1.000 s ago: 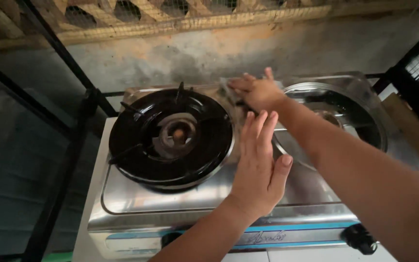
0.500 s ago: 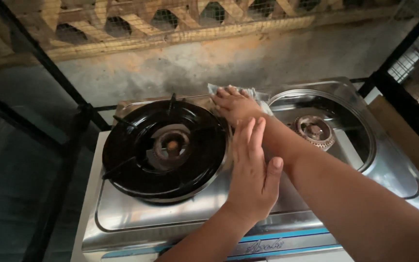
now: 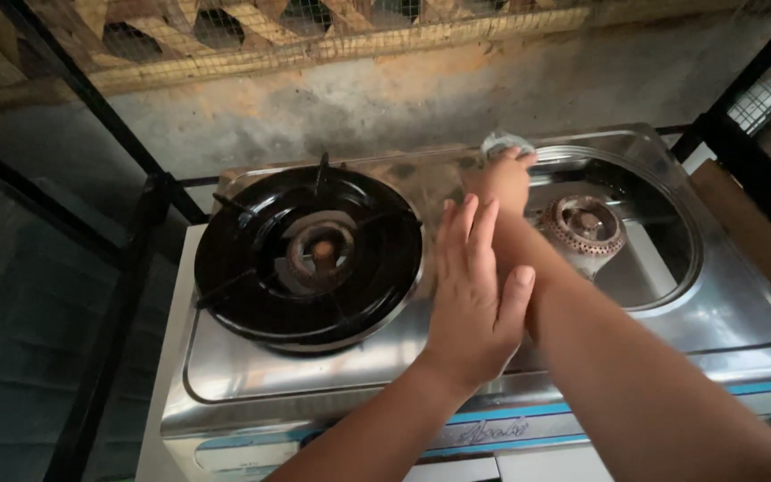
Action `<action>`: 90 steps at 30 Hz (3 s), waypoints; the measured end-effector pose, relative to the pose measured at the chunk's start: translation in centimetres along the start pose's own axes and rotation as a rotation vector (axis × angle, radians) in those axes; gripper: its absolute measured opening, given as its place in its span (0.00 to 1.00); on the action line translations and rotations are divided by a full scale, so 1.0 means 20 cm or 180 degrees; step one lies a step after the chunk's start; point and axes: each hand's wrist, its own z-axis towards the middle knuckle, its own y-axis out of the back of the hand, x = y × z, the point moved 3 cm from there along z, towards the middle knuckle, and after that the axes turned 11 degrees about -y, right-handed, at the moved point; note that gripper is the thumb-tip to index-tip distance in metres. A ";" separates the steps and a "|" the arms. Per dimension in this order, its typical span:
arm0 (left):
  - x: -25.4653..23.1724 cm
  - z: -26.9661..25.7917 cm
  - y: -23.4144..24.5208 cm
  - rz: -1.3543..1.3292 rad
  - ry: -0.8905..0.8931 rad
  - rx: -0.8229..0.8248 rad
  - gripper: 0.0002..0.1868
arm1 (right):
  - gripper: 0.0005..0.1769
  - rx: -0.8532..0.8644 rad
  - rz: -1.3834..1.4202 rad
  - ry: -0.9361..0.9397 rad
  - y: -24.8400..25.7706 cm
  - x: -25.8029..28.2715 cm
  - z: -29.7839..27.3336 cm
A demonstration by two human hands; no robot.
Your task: Cleaning a portable gas stove with a rag and then rinsing the rag.
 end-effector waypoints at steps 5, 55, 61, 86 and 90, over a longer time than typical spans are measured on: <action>0.00 -0.01 0.00 0.0020 -0.0079 -0.0108 0.37 | 0.17 -0.0464 0.0867 0.0291 -0.01 -0.14 0.12; 0.06 -0.01 -0.02 -0.0050 0.0229 -0.0657 0.35 | 0.07 0.0309 -0.3450 0.3571 0.23 0.06 -0.30; 0.07 -0.01 0.00 0.0019 0.0217 -0.0673 0.35 | 0.07 0.0564 -0.3568 0.3759 0.21 0.14 -0.26; 0.20 0.00 -0.09 0.0509 0.0081 -0.0821 0.36 | 0.10 0.0028 -0.0325 0.2067 1.07 -0.87 -0.41; 0.18 0.00 -0.09 0.0541 0.0080 -0.0794 0.35 | 0.19 -0.0052 0.0707 0.0891 1.44 -0.89 -0.33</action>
